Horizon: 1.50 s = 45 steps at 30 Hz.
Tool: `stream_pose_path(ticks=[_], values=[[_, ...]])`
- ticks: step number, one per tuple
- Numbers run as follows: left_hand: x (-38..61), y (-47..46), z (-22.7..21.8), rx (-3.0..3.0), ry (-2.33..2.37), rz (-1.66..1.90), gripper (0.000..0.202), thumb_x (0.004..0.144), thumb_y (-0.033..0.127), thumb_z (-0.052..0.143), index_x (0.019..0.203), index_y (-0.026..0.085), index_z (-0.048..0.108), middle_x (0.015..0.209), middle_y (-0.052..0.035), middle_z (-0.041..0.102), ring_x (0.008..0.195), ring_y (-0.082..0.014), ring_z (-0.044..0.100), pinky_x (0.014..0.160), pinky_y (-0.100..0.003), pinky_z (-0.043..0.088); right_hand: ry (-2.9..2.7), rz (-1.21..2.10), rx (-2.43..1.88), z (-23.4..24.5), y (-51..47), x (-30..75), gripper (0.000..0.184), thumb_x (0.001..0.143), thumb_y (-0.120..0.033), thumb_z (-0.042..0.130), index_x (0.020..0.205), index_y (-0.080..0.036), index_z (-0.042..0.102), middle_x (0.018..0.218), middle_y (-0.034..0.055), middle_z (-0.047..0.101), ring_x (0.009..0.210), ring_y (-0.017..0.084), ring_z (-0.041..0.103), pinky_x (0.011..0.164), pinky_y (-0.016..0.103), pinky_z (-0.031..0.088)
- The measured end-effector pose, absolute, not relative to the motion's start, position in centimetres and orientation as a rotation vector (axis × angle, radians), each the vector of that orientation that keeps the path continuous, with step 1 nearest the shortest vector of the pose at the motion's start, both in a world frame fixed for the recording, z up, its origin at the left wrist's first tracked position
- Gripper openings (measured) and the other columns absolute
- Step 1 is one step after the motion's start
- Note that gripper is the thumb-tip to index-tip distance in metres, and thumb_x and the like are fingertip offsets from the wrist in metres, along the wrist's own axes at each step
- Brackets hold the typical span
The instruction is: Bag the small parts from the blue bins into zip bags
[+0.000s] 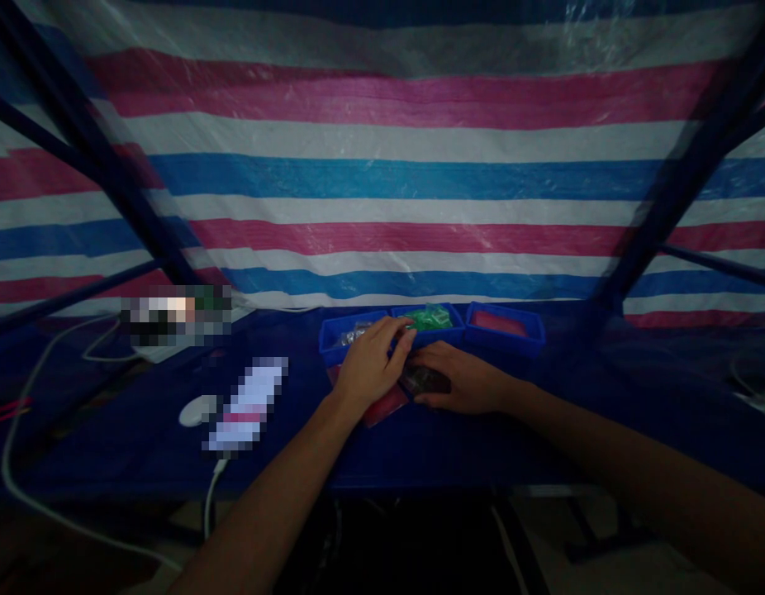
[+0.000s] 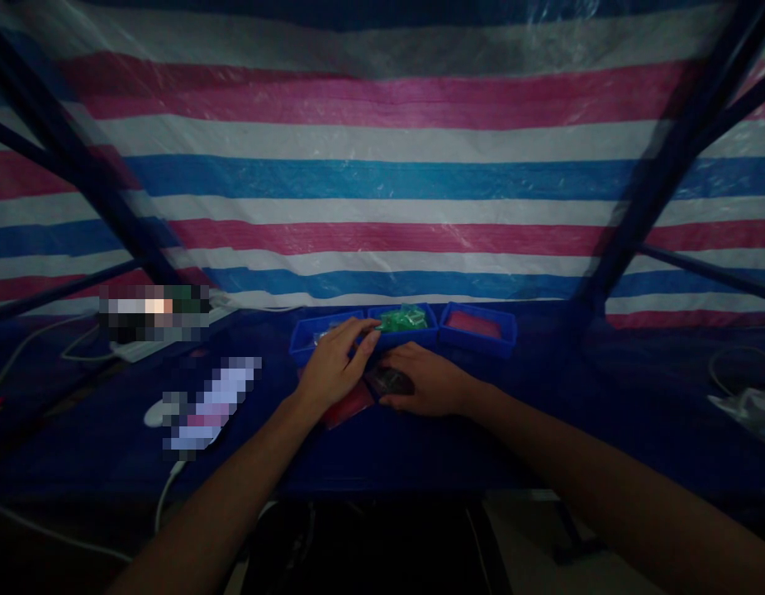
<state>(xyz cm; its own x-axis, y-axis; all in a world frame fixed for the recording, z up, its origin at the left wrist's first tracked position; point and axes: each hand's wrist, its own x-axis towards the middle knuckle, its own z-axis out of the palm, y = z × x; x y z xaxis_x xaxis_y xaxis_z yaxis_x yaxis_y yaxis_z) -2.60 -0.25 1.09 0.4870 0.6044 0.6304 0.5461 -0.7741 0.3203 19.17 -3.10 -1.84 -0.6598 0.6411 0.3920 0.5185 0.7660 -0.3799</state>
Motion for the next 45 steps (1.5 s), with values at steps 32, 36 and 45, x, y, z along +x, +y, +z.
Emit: stream_pose_path(ticks=[32, 36, 45], values=[[-2.4, -0.1, 0.8, 2.46, 0.969, 1.075, 0.043, 0.1, 0.041, 0.062, 0.139, 0.027, 0.055, 0.109, -0.0053, 0.075, 0.093, -0.0235, 0.073, 0.087, -0.043, 0.059, -1.309, 1.123, -0.853, -2.6, -0.6, 20.0, 0.05, 0.081, -0.037, 0.081, 0.126, -0.024, 0.062, 0.114, 0.0077, 0.076, 0.107, 0.024, 0.074, 0.098, 0.045, 0.06], [-2.4, -0.5, 1.2, 2.491, 0.879, 1.133, 0.044, 0.096, 0.041, 0.068, 0.138, 0.03, 0.058, 0.13, -0.0064, 0.07, 0.118, -0.0257, 0.067, 0.103, -0.047, 0.054, -1.126, 1.269, -0.834, -2.2, -0.5, 20.3, 0.042, 0.074, -0.032, 0.087, 0.111, -0.02, 0.072, 0.114, 0.0078, 0.078, 0.097, 0.023, 0.076, 0.094, 0.042, 0.06], [-2.5, 0.1, 1.6, 2.465, 0.828, 1.325, 0.011, 0.097, 0.028, 0.067, 0.105, 0.024, 0.074, 0.107, -0.0054, 0.068, 0.104, -0.0208, 0.066, 0.093, -0.04, 0.055, -1.156, 1.516, -0.816, -2.1, -1.1, 19.7, 0.03, 0.078, -0.039, 0.085, 0.097, -0.018, 0.079, 0.098, 0.0073, 0.08, 0.08, 0.018, 0.071, 0.077, 0.03, 0.054]])
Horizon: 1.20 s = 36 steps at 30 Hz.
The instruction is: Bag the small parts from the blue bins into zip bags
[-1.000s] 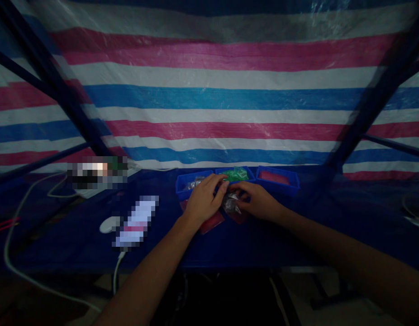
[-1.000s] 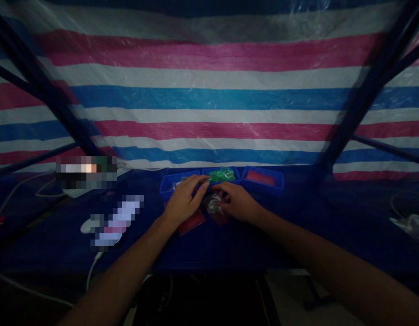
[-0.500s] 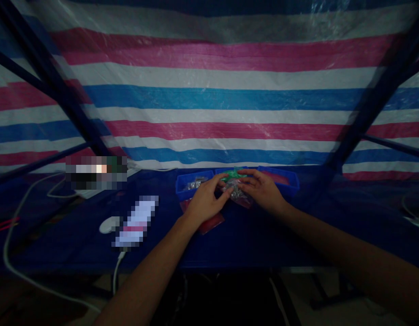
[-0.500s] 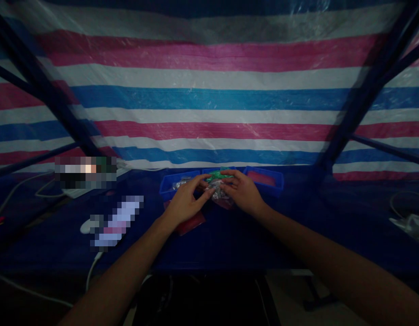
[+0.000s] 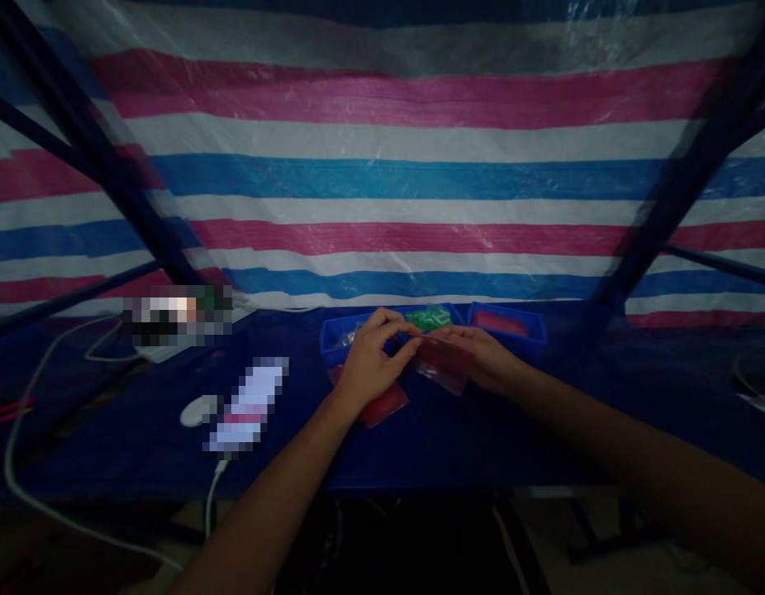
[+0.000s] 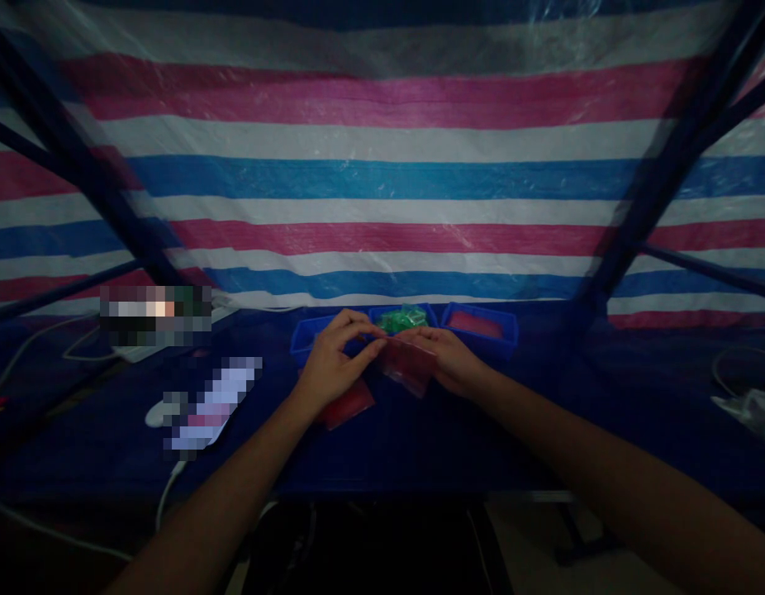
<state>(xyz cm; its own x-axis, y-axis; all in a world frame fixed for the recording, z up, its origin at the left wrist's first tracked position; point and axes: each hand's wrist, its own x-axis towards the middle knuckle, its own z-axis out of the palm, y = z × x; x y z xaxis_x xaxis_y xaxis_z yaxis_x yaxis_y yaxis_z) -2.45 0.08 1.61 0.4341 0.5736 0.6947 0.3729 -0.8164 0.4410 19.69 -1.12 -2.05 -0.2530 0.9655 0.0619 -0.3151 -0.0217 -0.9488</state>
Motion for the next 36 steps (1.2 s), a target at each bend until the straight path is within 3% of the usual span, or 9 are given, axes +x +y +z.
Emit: stream_pose_path(ticks=[3, 7, 12, 15, 27, 32, 36], values=[[-2.4, -0.1, 1.7, 2.411, 0.8, 1.365, 0.01, 0.098, 0.027, 0.066, 0.104, 0.023, 0.073, 0.113, -0.0063, 0.069, 0.11, -0.0209, 0.065, 0.099, -0.041, 0.054, -1.124, 1.504, -0.808, -1.9, -1.1, 19.5, 0.043, 0.088, -0.06, 0.071, 0.096, -0.018, 0.079, 0.097, 0.0083, 0.08, 0.082, 0.021, 0.071, 0.08, 0.033, 0.054], [-2.4, -0.1, 1.5, 2.336, 0.866, 1.322, 0.012, 0.099, 0.029, 0.064, 0.104, 0.022, 0.072, 0.1, -0.004, 0.074, 0.094, -0.0192, 0.07, 0.089, -0.037, 0.056, -1.05, 1.399, -0.819, -1.5, -0.8, 19.9, 0.062, 0.093, -0.075, 0.053, 0.09, -0.019, 0.079, 0.095, 0.0094, 0.079, 0.09, 0.023, 0.072, 0.085, 0.036, 0.054], [-2.4, 0.1, 1.1, 2.243, 0.909, 1.283, 0.016, 0.1, 0.033, 0.062, 0.106, 0.022, 0.072, 0.1, -0.0037, 0.077, 0.091, -0.0192, 0.073, 0.085, -0.035, 0.058, -1.209, 1.137, -0.845, -1.7, -0.8, 20.0, 0.031, 0.081, -0.049, 0.084, 0.095, -0.023, 0.078, 0.095, 0.003, 0.079, 0.09, 0.019, 0.071, 0.089, 0.033, 0.053], [-2.5, 0.1, 1.1, 2.214, 0.899, 1.268, 0.018, 0.101, 0.035, 0.061, 0.109, 0.022, 0.072, 0.103, -0.0047, 0.077, 0.092, -0.0195, 0.074, 0.085, -0.035, 0.059, -1.262, 1.114, -0.826, -1.9, -1.0, 19.8, 0.03, 0.074, -0.04, 0.089, 0.096, -0.024, 0.077, 0.096, 0.0015, 0.079, 0.089, 0.019, 0.071, 0.088, 0.033, 0.054], [-2.1, 0.2, 0.7, 2.24, 0.856, 1.15, 0.042, 0.093, 0.032, 0.072, 0.133, 0.026, 0.062, 0.111, -0.0055, 0.077, 0.095, -0.0207, 0.074, 0.084, -0.037, 0.06, -1.345, 1.019, -0.859, -1.8, -1.3, 19.7, 0.03, 0.076, -0.038, 0.088, 0.099, -0.025, 0.074, 0.093, 0.0018, 0.078, 0.084, 0.019, 0.074, 0.081, 0.034, 0.06], [-2.0, 0.0, 0.8, 2.386, 0.806, 1.067, 0.018, 0.097, 0.022, 0.064, 0.112, 0.025, 0.072, 0.105, -0.0022, 0.078, 0.097, -0.0194, 0.073, 0.087, -0.036, 0.057, -1.409, 1.022, -0.863, -1.9, -1.6, 19.5, 0.035, 0.076, -0.039, 0.088, 0.104, -0.024, 0.072, 0.095, 0.0038, 0.079, 0.087, 0.021, 0.076, 0.082, 0.036, 0.062], [-2.2, 0.2, 0.8, 2.34, 0.862, 1.108, 0.014, 0.097, 0.022, 0.063, 0.107, 0.023, 0.073, 0.103, -0.003, 0.078, 0.095, -0.0198, 0.073, 0.088, -0.037, 0.057, -1.397, 0.946, -0.875, -2.0, -1.3, 19.5, 0.04, 0.075, -0.038, 0.089, 0.108, -0.024, 0.071, 0.102, 0.0038, 0.079, 0.095, 0.021, 0.075, 0.09, 0.037, 0.061]])
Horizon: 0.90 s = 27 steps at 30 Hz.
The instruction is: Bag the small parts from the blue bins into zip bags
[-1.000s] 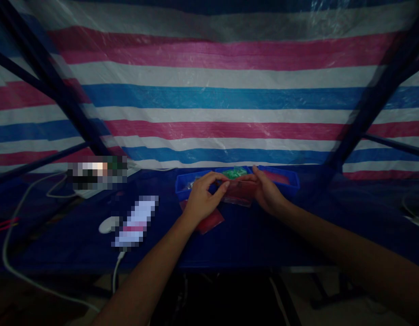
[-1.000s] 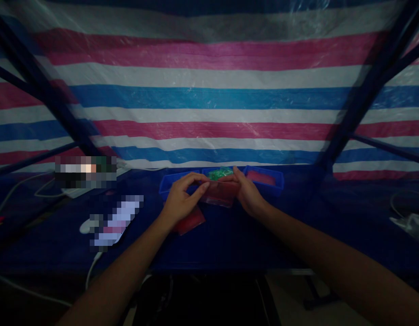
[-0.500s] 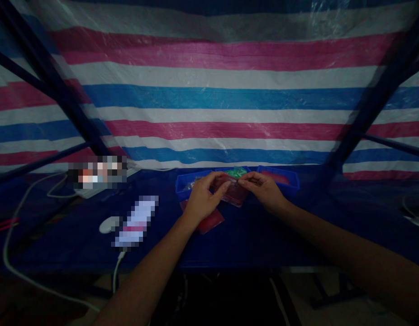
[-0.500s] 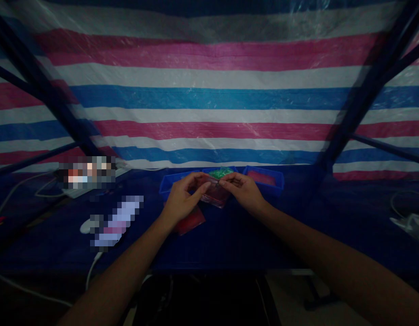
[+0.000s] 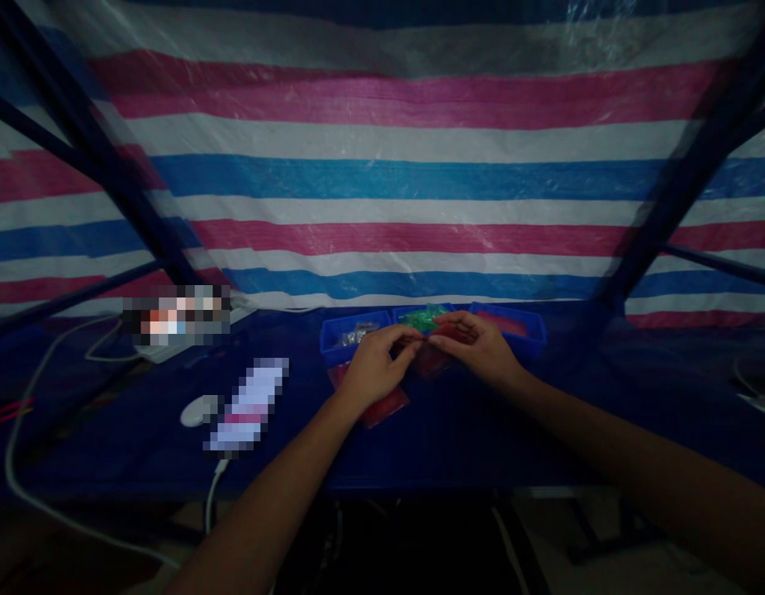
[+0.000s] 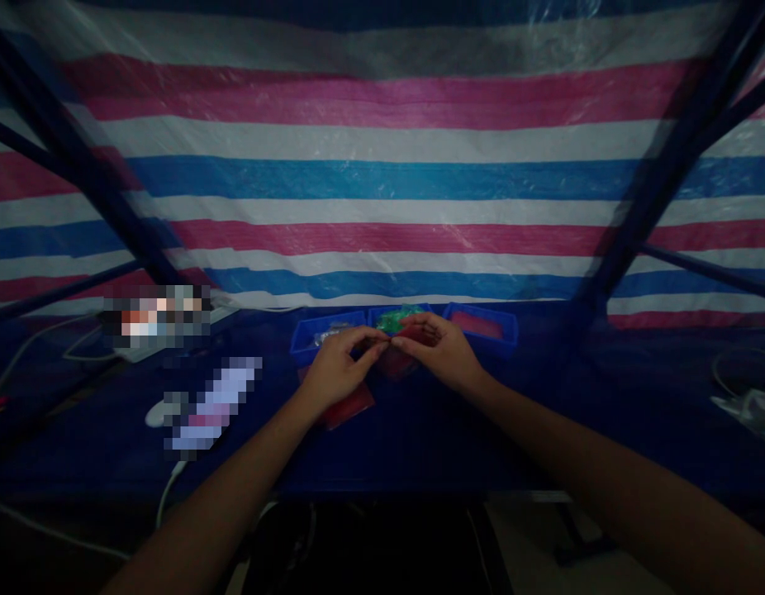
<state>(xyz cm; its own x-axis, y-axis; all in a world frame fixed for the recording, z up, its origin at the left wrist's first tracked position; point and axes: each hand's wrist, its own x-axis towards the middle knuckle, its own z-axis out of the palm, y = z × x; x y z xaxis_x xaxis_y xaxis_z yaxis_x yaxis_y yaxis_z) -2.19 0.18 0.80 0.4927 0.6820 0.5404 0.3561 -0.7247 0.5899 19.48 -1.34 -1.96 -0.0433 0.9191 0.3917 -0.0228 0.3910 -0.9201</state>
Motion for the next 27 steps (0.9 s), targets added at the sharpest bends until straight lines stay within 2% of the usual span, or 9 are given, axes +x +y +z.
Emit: stream_pose_path(ticks=[5, 11, 15, 20, 27], values=[[-2.35, 0.78, 0.32, 2.094, 0.86, 1.222, 0.014, 0.098, 0.031, 0.063, 0.106, 0.02, 0.068, 0.098, -0.005, 0.076, 0.09, -0.019, 0.074, 0.085, -0.035, 0.06, -1.315, 0.924, -0.844, -1.89, -0.88, 19.82, 0.036, 0.078, -0.039, 0.087, 0.107, -0.024, 0.07, 0.108, 0.0046, 0.078, 0.101, 0.021, 0.074, 0.097, 0.038, 0.058], [-2.22, 0.72, -0.04, 2.137, 0.857, 1.14, 0.025, 0.096, 0.035, 0.068, 0.116, 0.021, 0.069, 0.107, -0.0077, 0.077, 0.098, -0.022, 0.074, 0.089, -0.04, 0.061, -1.342, 0.923, -0.867, -2.21, -0.72, 19.91, 0.036, 0.076, -0.038, 0.087, 0.105, -0.024, 0.07, 0.101, 0.0045, 0.077, 0.099, 0.021, 0.074, 0.096, 0.039, 0.058], [-2.3, 0.6, 0.22, 2.21, 0.885, 1.13, 0.017, 0.098, 0.034, 0.064, 0.109, 0.024, 0.072, 0.103, -0.0051, 0.078, 0.095, -0.0214, 0.075, 0.087, -0.04, 0.061, -1.378, 0.953, -0.881, -2.42, -0.75, 19.71, 0.038, 0.076, -0.039, 0.087, 0.106, -0.024, 0.07, 0.097, 0.0045, 0.077, 0.095, 0.021, 0.074, 0.093, 0.039, 0.059], [-2.31, 0.66, 0.37, 2.199, 0.901, 1.207, 0.017, 0.098, 0.035, 0.064, 0.107, 0.022, 0.072, 0.101, -0.0053, 0.078, 0.093, -0.021, 0.075, 0.087, -0.039, 0.06, -1.357, 0.927, -0.864, -2.11, -0.99, 19.7, 0.034, 0.077, -0.038, 0.086, 0.105, -0.024, 0.07, 0.098, 0.0042, 0.077, 0.096, 0.021, 0.074, 0.095, 0.039, 0.058], [-2.35, 0.88, 0.03, 2.171, 0.935, 1.192, 0.028, 0.096, 0.03, 0.067, 0.123, 0.023, 0.067, 0.105, -0.0057, 0.077, 0.096, -0.0215, 0.075, 0.091, -0.042, 0.06, -1.361, 0.937, -0.884, -2.02, -0.97, 19.66, 0.037, 0.076, -0.038, 0.088, 0.105, -0.024, 0.071, 0.096, 0.0034, 0.075, 0.093, 0.019, 0.073, 0.091, 0.037, 0.059]])
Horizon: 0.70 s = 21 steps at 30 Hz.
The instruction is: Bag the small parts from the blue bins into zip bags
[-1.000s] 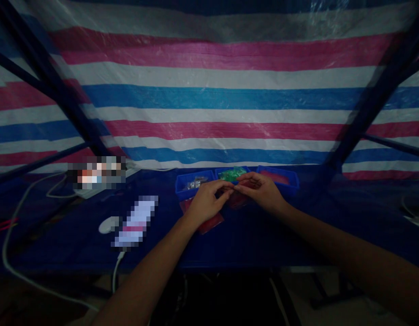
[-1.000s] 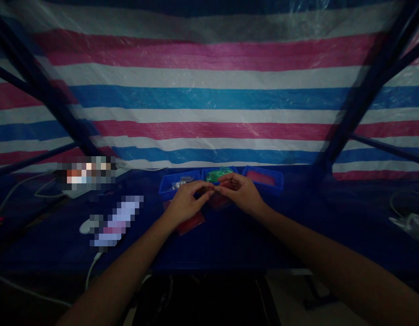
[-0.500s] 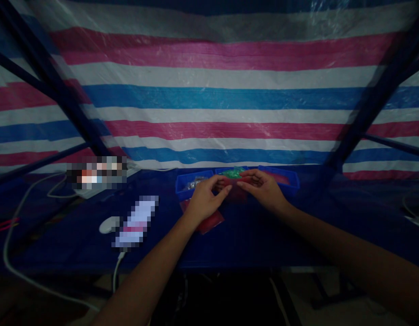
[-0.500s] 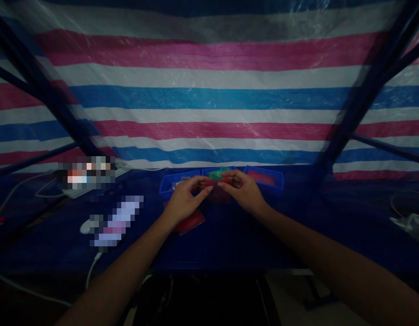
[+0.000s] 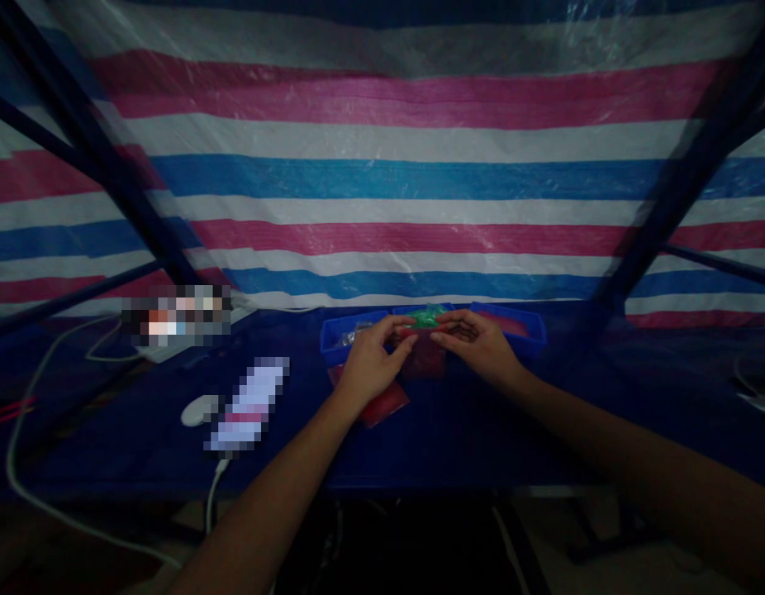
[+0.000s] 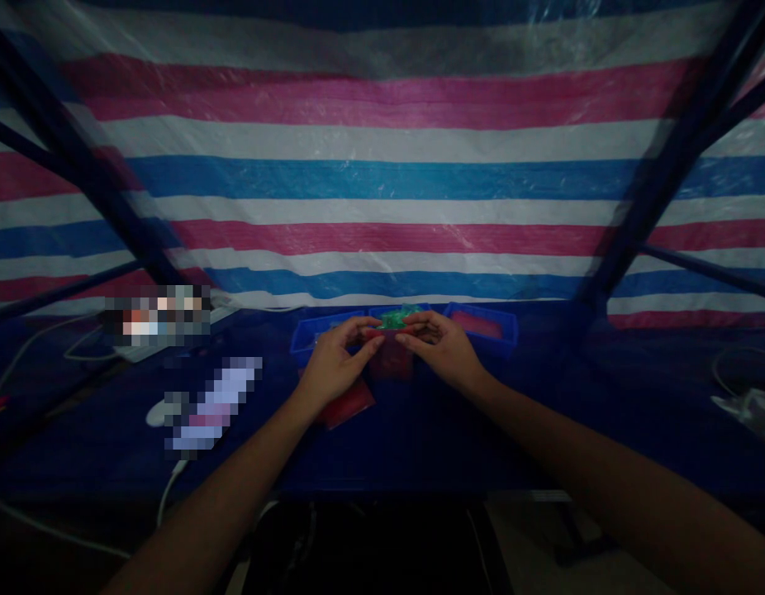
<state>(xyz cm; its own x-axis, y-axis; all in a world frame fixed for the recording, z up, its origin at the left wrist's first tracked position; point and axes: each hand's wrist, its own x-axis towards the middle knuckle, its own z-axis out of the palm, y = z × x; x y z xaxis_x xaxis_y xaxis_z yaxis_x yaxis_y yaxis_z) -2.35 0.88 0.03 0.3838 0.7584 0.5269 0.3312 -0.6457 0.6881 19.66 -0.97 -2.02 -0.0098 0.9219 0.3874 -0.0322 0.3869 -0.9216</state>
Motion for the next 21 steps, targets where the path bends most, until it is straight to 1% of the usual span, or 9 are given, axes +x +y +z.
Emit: stream_pose_path(ticks=[5, 6, 8, 10, 12, 14, 16, 19, 21], values=[[-2.4, 1.0, 0.0, 2.142, 0.901, 1.218, 0.035, 0.098, 0.028, 0.064, 0.133, 0.024, 0.06, 0.105, -0.0069, 0.076, 0.095, -0.0213, 0.074, 0.086, -0.04, 0.061, -1.353, 0.96, -0.885, -2.4, -0.6, 19.7, 0.033, 0.076, -0.041, 0.087, 0.099, -0.024, 0.072, 0.096, 0.0037, 0.076, 0.092, 0.02, 0.072, 0.092, 0.039, 0.058], [-2.4, 0.9, 0.1, 2.159, 0.906, 1.237, 0.037, 0.098, 0.027, 0.064, 0.135, 0.025, 0.059, 0.108, -0.0074, 0.075, 0.096, -0.0212, 0.074, 0.086, -0.04, 0.061, -1.354, 0.959, -0.885, -2.4, -0.6, 19.7, 0.031, 0.076, -0.041, 0.087, 0.097, -0.024, 0.072, 0.096, 0.0038, 0.076, 0.091, 0.02, 0.072, 0.092, 0.039, 0.058], [-2.3, 0.6, 0.5, 2.223, 0.92, 1.304, 0.039, 0.098, 0.025, 0.064, 0.136, 0.025, 0.059, 0.12, -0.0092, 0.071, 0.103, -0.0215, 0.071, 0.087, -0.039, 0.061, -1.353, 0.939, -0.896, -2.4, -0.6, 19.8, 0.029, 0.077, -0.042, 0.086, 0.095, -0.023, 0.072, 0.095, 0.0037, 0.075, 0.091, 0.02, 0.071, 0.091, 0.038, 0.057], [-2.3, 0.3, 1.0, 2.313, 0.924, 1.388, 0.034, 0.097, 0.025, 0.064, 0.132, 0.025, 0.063, 0.13, -0.0104, 0.065, 0.115, -0.0229, 0.066, 0.09, -0.039, 0.06, -1.342, 0.898, -0.906, -2.3, -0.7, 20.0, 0.029, 0.078, -0.043, 0.085, 0.095, -0.024, 0.071, 0.094, 0.0032, 0.075, 0.089, 0.02, 0.071, 0.088, 0.036, 0.057], [-2.3, 0.0, 1.3, 2.401, 0.907, 1.425, 0.025, 0.098, 0.025, 0.063, 0.122, 0.024, 0.068, 0.129, -0.0099, 0.064, 0.12, -0.0235, 0.063, 0.096, -0.04, 0.058, -1.332, 0.86, -0.909, -2.2, -0.7, 20.1, 0.029, 0.08, -0.044, 0.084, 0.096, -0.024, 0.07, 0.092, 0.003, 0.074, 0.087, 0.019, 0.07, 0.085, 0.035, 0.056], [-2.2, -0.2, 1.3, 2.464, 0.87, 1.366, 0.02, 0.099, 0.027, 0.063, 0.117, 0.024, 0.071, 0.12, -0.0083, 0.067, 0.112, -0.0221, 0.066, 0.097, -0.041, 0.058, -1.32, 0.84, -0.9, -2.1, -0.7, 20.1, 0.029, 0.08, -0.044, 0.083, 0.096, -0.024, 0.069, 0.091, 0.0029, 0.073, 0.086, 0.019, 0.069, 0.083, 0.034, 0.056], [-2.0, -0.3, 1.1, 2.494, 0.815, 1.264, 0.023, 0.098, 0.03, 0.065, 0.12, 0.024, 0.069, 0.118, -0.0074, 0.069, 0.104, -0.0202, 0.068, 0.093, -0.04, 0.059, -1.319, 0.847, -0.881, -2.0, -0.9, 20.0, 0.029, 0.08, -0.043, 0.084, 0.095, -0.024, 0.068, 0.091, 0.0025, 0.073, 0.086, 0.019, 0.069, 0.084, 0.034, 0.056], [-1.8, -0.4, 0.6, 2.495, 0.727, 1.167, 0.035, 0.095, 0.036, 0.071, 0.128, 0.025, 0.065, 0.128, -0.0076, 0.068, 0.108, -0.0207, 0.068, 0.092, -0.039, 0.06, -1.35, 0.95, -0.833, -1.7, -1.4, 19.6, 0.029, 0.08, -0.041, 0.085, 0.098, -0.025, 0.07, 0.096, 0.0022, 0.075, 0.092, 0.019, 0.071, 0.09, 0.035, 0.056], [-1.8, -0.4, 0.6, 2.498, 0.718, 1.15, 0.037, 0.093, 0.038, 0.073, 0.127, 0.025, 0.065, 0.127, -0.0072, 0.069, 0.11, -0.0212, 0.068, 0.094, -0.039, 0.059, -1.382, 1.051, -0.803, -1.4, -1.9, 19.3, 0.03, 0.081, -0.04, 0.084, 0.104, -0.026, 0.072, 0.101, 0.0026, 0.077, 0.096, 0.019, 0.072, 0.094, 0.036, 0.056]])
